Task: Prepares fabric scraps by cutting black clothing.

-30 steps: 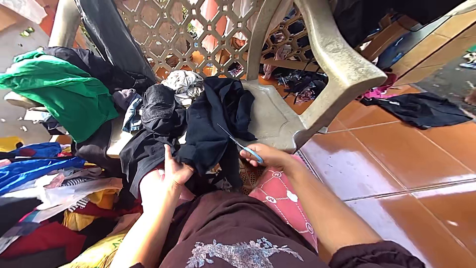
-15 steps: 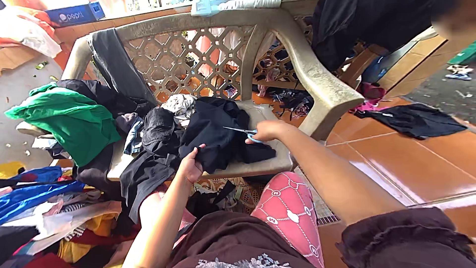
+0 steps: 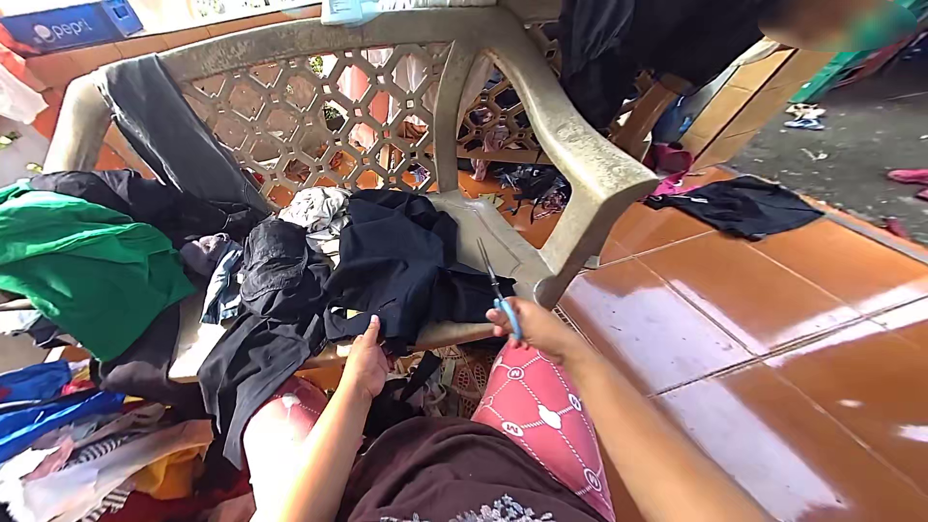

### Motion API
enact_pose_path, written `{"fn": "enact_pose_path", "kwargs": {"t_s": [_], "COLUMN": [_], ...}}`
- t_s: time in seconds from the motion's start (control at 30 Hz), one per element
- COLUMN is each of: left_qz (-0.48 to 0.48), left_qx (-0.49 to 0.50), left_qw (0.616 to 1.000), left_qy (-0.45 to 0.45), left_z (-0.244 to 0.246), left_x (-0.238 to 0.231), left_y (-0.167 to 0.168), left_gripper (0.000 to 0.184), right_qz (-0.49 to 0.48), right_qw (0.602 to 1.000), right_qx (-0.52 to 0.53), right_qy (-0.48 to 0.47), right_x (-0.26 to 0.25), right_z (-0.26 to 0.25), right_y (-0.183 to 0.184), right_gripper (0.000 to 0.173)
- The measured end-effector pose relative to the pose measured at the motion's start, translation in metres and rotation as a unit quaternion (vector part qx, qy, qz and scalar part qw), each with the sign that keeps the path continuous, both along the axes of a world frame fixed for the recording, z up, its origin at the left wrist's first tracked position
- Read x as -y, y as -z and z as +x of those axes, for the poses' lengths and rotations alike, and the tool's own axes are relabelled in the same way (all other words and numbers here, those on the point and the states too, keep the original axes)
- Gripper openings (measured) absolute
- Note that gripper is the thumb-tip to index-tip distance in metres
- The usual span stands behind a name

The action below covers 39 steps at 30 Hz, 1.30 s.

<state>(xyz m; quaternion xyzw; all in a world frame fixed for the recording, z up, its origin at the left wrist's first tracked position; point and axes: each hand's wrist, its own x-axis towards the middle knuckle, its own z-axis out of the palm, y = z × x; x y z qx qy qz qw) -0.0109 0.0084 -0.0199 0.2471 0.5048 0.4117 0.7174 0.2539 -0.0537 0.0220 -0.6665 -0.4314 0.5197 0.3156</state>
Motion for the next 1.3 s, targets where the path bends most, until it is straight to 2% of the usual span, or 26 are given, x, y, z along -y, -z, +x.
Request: {"fn": "enact_pose_path", "kwargs": {"t_s": [0.1, 0.23, 0.27, 0.37, 0.43, 0.5, 0.57, 0.67, 0.73, 0.77, 0.8, 0.87, 0.9, 0.97, 1.03, 1.07, 1.13, 1.2, 1.3], "left_qz": [0.006, 0.002, -0.017, -0.087, -0.114, -0.132, -0.168, -0.218, -0.207, -0.177, -0.127, 0.046, 0.150, 0.334, 0.474, 0.502, 0.456, 0.350, 0.281], "left_qx": [0.032, 0.123, 0.150, 0.217, 0.246, 0.229, 0.165, 0.070, 0.006, -0.023, -0.064, -0.163, -0.183, -0.233, -0.253, -0.250, -0.244, -0.232, -0.176], "left_qw": [0.999, 0.992, 0.988, 0.972, 0.963, 0.964, 0.971, 0.973, 0.978, 0.984, 0.990, 0.985, 0.971, 0.913, 0.843, 0.828, 0.840, 0.859, 0.879], "left_qy": [-0.023, -0.021, -0.018, -0.013, -0.014, -0.026, -0.029, -0.019, -0.012, -0.003, -0.004, -0.043, -0.046, -0.041, -0.015, 0.024, 0.163, 0.291, 0.342], "left_z": [0.003, 0.007, 0.008, 0.010, 0.010, 0.010, 0.008, 0.005, 0.006, 0.006, 0.007, 0.010, 0.007, 0.002, 0.004, 0.007, 0.013, 0.022, 0.033], "left_x": [0.000, 0.016, 0.022, 0.037, 0.042, 0.043, 0.044, 0.053, 0.060, 0.063, 0.064, 0.065, 0.065, 0.061, 0.056, 0.056, 0.053, 0.046, 0.035], "left_y": [-0.010, -0.022, -0.024, -0.027, -0.024, -0.021, -0.016, -0.003, 0.004, 0.005, 0.007, 0.012, 0.014, 0.014, 0.009, 0.005, -0.004, -0.003, 0.008], "left_gripper": [0.051, 0.048, 0.048, 0.049, 0.051, 0.047, 0.035, 0.022, 0.018, 0.022, 0.024, 0.027, 0.045, 0.063, 0.059, 0.051, 0.039, 0.052, 0.067], "right_qz": [0.008, -0.006, -0.009, -0.019, -0.007, 0.043, 0.119, 0.221, 0.240, 0.239, 0.237, 0.236, 0.240, 0.255, 0.264, 0.261, 0.257, 0.265, 0.268], "right_qw": [0.990, 0.936, 0.924, 0.878, 0.841, 0.838, 0.867, 0.905, 0.909, 0.910, 0.911, 0.913, 0.912, 0.908, 0.908, 0.911, 0.915, 0.912, 0.904], "right_qx": [-0.112, -0.291, -0.320, -0.415, -0.468, -0.434, -0.332, -0.147, -0.081, -0.058, -0.037, 0.000, 0.016, 0.030, 0.023, 0.011, -0.028, -0.082, -0.155], "right_qy": [0.084, 0.197, 0.211, 0.235, 0.271, 0.328, 0.354, 0.331, 0.330, 0.333, 0.335, 0.333, 0.333, 0.331, 0.325, 0.320, 0.310, 0.304, 0.294], "right_x": [-0.002, -0.007, -0.008, -0.008, -0.006, -0.004, 0.000, 0.011, 0.019, 0.023, 0.027, 0.034, 0.038, 0.042, 0.046, 0.048, 0.051, 0.051, 0.053], "right_z": [-0.060, -0.109, -0.116, -0.127, -0.128, -0.123, -0.109, -0.087, -0.078, -0.074, -0.070, -0.064, -0.063, -0.064, -0.066, -0.068, -0.071, -0.074, -0.075], "right_y": [0.019, 0.040, 0.044, 0.047, 0.044, 0.039, 0.037, 0.037, 0.034, 0.031, 0.028, 0.019, 0.017, 0.016, 0.014, 0.012, 0.006, 0.002, -0.005], "right_gripper": [0.029, 0.042, 0.041, 0.020, 0.015, 0.013, 0.024, 0.031, 0.035, 0.037, 0.039, 0.041, 0.042, 0.040, 0.036, 0.036, 0.034, 0.031, 0.027]}}
